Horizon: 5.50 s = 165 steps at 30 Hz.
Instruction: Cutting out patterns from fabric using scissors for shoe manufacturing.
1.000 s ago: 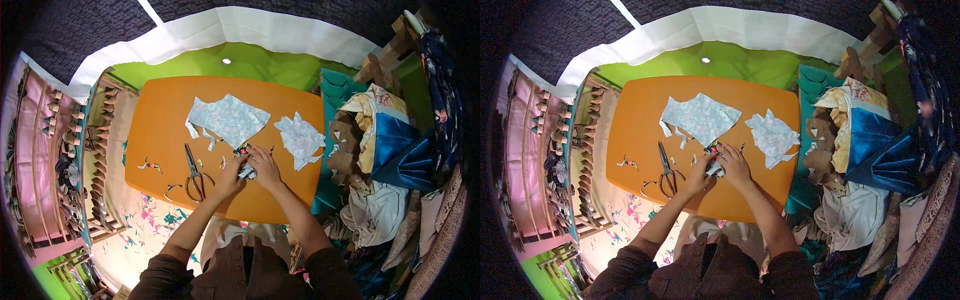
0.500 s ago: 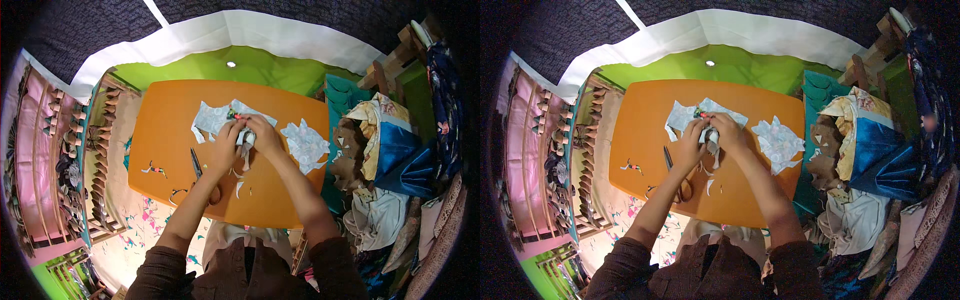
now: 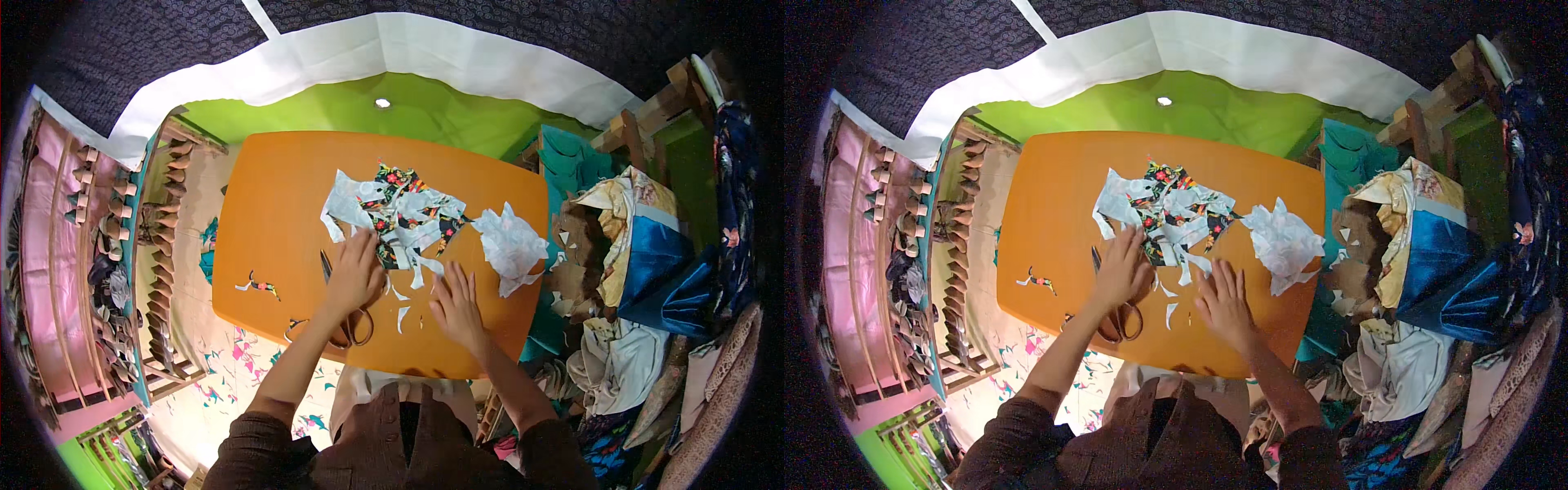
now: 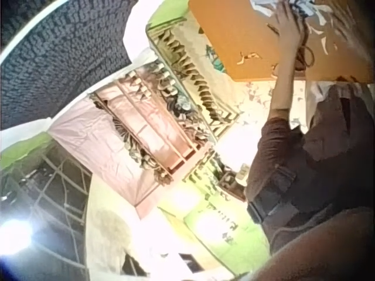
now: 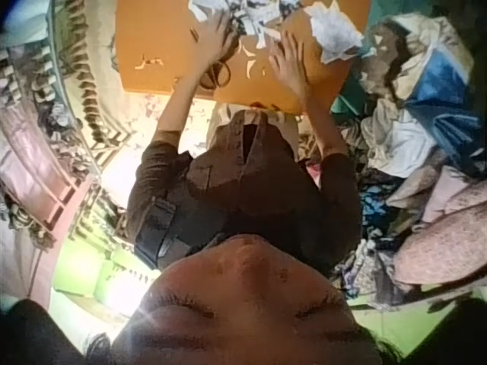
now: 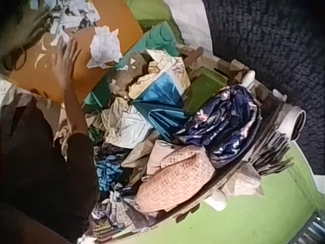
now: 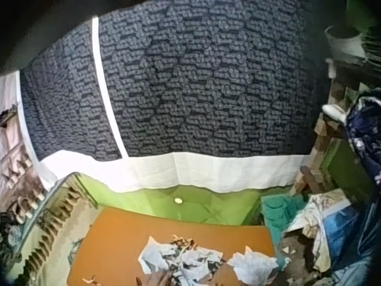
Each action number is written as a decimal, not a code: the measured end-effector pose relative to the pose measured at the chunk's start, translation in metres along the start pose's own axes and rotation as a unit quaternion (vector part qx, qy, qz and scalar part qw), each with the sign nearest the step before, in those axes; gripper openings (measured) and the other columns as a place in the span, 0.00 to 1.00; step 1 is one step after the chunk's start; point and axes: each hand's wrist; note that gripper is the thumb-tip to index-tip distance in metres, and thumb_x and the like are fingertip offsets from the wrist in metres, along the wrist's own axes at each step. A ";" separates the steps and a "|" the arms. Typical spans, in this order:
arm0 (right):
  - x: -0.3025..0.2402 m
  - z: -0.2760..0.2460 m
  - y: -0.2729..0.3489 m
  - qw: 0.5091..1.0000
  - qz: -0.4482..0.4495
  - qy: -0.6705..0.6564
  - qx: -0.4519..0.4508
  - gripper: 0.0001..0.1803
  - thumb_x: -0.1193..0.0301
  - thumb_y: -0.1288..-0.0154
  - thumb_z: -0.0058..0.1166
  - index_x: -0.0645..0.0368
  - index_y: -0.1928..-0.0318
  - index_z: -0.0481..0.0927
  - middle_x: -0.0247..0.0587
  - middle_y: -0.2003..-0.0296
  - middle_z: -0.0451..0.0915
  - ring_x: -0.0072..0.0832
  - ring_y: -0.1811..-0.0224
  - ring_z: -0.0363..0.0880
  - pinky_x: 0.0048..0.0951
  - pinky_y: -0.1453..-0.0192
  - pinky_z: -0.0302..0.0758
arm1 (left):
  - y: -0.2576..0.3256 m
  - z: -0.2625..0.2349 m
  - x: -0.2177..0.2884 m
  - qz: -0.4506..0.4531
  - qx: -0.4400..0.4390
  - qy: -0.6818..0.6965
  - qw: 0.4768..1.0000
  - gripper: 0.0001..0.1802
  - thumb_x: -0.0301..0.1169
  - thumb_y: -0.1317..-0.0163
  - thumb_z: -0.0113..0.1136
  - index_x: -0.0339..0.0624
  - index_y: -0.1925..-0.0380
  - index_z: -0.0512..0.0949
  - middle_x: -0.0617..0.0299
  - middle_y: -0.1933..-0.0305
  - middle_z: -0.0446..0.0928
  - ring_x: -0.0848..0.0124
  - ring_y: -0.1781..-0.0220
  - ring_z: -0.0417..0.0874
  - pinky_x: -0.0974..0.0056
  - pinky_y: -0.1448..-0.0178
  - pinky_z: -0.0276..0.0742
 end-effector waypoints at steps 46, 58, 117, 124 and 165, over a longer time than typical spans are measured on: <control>0.003 0.000 -0.146 0.971 0.137 0.137 0.140 0.35 0.54 0.46 0.48 0.48 0.38 0.56 0.58 0.39 0.50 0.54 0.37 0.47 0.59 0.40 0.46 | -0.097 0.022 -0.046 -0.224 0.062 0.134 0.963 0.32 0.48 0.40 0.41 0.42 0.40 0.54 0.43 0.35 0.46 0.46 0.33 0.45 0.38 0.38 0.36; 0.014 0.029 -0.143 0.962 0.224 0.134 0.076 0.33 0.57 0.42 0.38 0.59 0.38 0.54 0.48 0.38 0.52 0.41 0.32 0.36 0.56 0.35 0.32 | -0.128 0.052 0.020 0.024 -0.037 0.169 0.985 0.27 0.45 0.41 0.42 0.47 0.42 0.61 0.51 0.36 0.54 0.53 0.34 0.51 0.44 0.35 0.40; -0.273 0.185 -0.118 0.999 0.006 -0.025 0.037 0.49 0.50 0.56 0.56 0.67 0.40 0.51 0.55 0.37 0.46 0.45 0.33 0.43 0.47 0.34 0.44 | 0.168 -0.080 -0.204 -0.109 -0.006 0.127 0.986 0.22 0.42 0.38 0.41 0.35 0.52 0.67 0.41 0.56 0.72 0.46 0.53 0.71 0.52 0.51 0.66; -0.263 0.186 -0.124 0.997 -0.075 -0.018 -0.004 0.53 0.45 0.57 0.55 0.63 0.38 0.48 0.53 0.37 0.48 0.41 0.33 0.44 0.49 0.34 0.43 | 0.166 -0.094 -0.193 -0.105 -0.036 0.229 0.967 0.19 0.41 0.41 0.45 0.36 0.60 0.72 0.44 0.73 0.75 0.50 0.67 0.77 0.52 0.63 0.70; -0.156 0.074 -0.142 0.738 0.393 -0.466 0.288 0.07 0.76 0.45 0.51 0.64 0.65 0.78 0.33 0.76 0.76 0.20 0.73 0.71 0.21 0.68 0.68 | 0.107 -0.070 -0.129 0.043 0.001 0.246 0.968 0.16 0.32 0.40 0.45 0.33 0.55 0.67 0.48 0.51 0.66 0.52 0.49 0.68 0.59 0.47 0.67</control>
Point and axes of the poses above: each hand's wrist, its own y-axis away from the middle knuckle, its own z-axis out of the palm, x = y × z
